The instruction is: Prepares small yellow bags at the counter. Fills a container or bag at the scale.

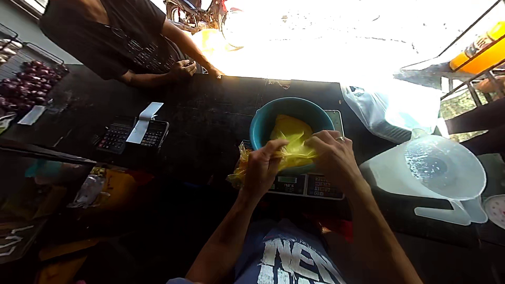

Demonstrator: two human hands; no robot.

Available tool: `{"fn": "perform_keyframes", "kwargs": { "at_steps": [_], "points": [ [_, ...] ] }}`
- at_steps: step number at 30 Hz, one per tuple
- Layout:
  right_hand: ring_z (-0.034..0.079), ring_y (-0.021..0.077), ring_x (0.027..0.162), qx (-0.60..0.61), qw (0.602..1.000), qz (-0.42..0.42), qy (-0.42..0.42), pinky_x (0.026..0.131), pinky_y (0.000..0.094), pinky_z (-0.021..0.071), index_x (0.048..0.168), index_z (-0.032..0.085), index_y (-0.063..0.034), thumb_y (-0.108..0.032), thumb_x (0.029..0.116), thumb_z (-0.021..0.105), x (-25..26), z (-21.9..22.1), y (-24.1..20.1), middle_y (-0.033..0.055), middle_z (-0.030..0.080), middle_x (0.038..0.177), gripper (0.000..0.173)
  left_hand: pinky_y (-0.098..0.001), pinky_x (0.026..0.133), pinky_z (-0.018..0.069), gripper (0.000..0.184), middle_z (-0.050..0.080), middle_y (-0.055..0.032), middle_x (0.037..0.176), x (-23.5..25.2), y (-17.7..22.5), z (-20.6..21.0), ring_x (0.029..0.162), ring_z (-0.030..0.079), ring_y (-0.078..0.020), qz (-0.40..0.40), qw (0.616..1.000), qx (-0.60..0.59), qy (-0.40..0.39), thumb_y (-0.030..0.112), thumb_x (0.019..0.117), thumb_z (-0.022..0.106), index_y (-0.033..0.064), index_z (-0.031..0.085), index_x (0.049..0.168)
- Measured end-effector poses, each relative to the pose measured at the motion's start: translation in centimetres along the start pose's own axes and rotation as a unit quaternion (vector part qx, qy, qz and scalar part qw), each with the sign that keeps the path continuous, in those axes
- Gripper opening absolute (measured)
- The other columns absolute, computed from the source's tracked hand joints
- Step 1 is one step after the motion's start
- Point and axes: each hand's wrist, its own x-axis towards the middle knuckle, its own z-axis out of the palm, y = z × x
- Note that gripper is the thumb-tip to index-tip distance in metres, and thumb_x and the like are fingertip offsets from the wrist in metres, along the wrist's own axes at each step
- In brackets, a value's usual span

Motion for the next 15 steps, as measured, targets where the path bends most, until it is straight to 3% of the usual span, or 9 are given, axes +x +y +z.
{"fn": "perform_keyframes", "kwargs": {
  "at_steps": [1,3,5,6,7,10,12,15],
  "points": [
    [0.068,0.0395,0.102,0.007,1.0,-0.002,0.002,0.086,0.0659,0.0487,0.112,0.073,-0.0105,-0.003,0.0905,0.068,1.2,-0.7,0.2,0.0135,0.073,0.102,0.023,-0.0293,0.079,0.0596,0.025,0.074,-0.0065,0.101,1.3,-0.6,-0.8,0.087,0.07,-0.0087,-0.007,1.0,0.008,0.014,0.003,0.0993,0.054,0.0038,0.071,0.118],
    [0.07,0.0433,0.08,0.02,1.0,0.003,0.0,0.069,0.0658,0.0522,0.121,0.067,-0.0081,0.002,0.0929,0.062,4.3,-3.0,-0.1,0.0196,0.071,0.088,0.031,-0.0281,0.074,0.0584,0.026,0.073,-0.0077,0.101,4.9,-1.9,-2.5,0.082,0.068,-0.0086,-0.001,1.0,0.01,0.029,0.002,0.0993,0.053,0.0023,0.069,0.119],
    [0.07,0.0441,0.084,0.024,1.0,0.008,-0.012,0.071,0.0651,0.0522,0.127,0.066,-0.0119,-0.002,0.0965,0.057,8.3,-5.4,-0.9,0.0203,0.072,0.091,0.033,-0.0274,0.071,0.0561,0.027,0.072,-0.0087,0.1,9.4,-2.7,-4.1,0.078,0.067,-0.0079,0.018,0.999,0.019,0.03,0.003,0.0998,0.051,0.0012,0.069,0.119],
    [0.07,0.0422,0.088,0.022,0.999,0.004,-0.03,0.075,0.0637,0.052,0.126,0.066,-0.0137,-0.006,0.0996,0.055,10.1,-6.6,-1.4,0.0188,0.072,0.095,0.03,-0.0258,0.073,0.0556,0.026,0.072,-0.0078,0.103,11.6,-2.6,-5.0,0.08,0.066,-0.0061,0.026,0.999,0.023,0.018,0.005,0.1007,0.051,0.0014,0.069,0.119],
    [0.07,0.0381,0.089,0.023,0.999,-0.017,-0.043,0.076,0.0611,0.0525,0.123,0.068,-0.0146,-0.009,0.1025,0.053,11.6,-7.7,-1.6,0.0159,0.072,0.097,0.026,-0.0229,0.069,0.0521,0.024,0.072,-0.0047,0.099,13.7,-1.9,-5.9,0.075,0.063,-0.003,0.029,0.999,0.031,0.007,0.007,0.1015,0.052,0.003,0.07,0.117],
    [0.067,0.028,0.084,0.03,0.995,-0.067,-0.063,0.075,0.0549,0.0514,0.115,0.072,-0.0155,-0.012,0.1047,0.049,13.8,-10.4,-2.1,0.0105,0.07,0.095,0.026,-0.0187,0.052,0.0409,0.02,0.062,0.0039,0.076,18.0,1.0,-8.4,0.055,0.048,0.0,0.011,0.997,0.037,-0.068,0.016,0.1044,0.056,0.0065,0.071,0.114],
    [0.067,0.0255,0.088,0.048,0.993,-0.078,-0.07,0.079,0.0542,0.0514,0.113,0.073,-0.0148,-0.008,0.102,0.05,13.9,-11.5,-3.1,0.0097,0.071,0.097,0.026,-0.0184,0.05,0.0381,0.02,0.056,0.0065,0.071,20.3,2.2,-9.4,0.053,0.043,0.0004,0.021,0.992,0.052,-0.116,0.021,0.105,0.056,0.0082,0.072,0.11],
    [0.06,0.0132,0.069,0.107,0.989,-0.081,-0.061,0.064,0.0383,0.0516,0.119,0.072,-0.019,-0.011,0.105,0.047,13.8,-11.4,-5.2,0.0035,0.067,0.089,0.03,-0.0189,0.05,0.0358,0.019,0.052,0.0087,0.068,23.5,3.0,-10.4,0.052,0.041,0.0003,0.037,0.985,0.076,-0.151,0.024,0.104,0.057,0.0117,0.071,0.1]
  ]
}}
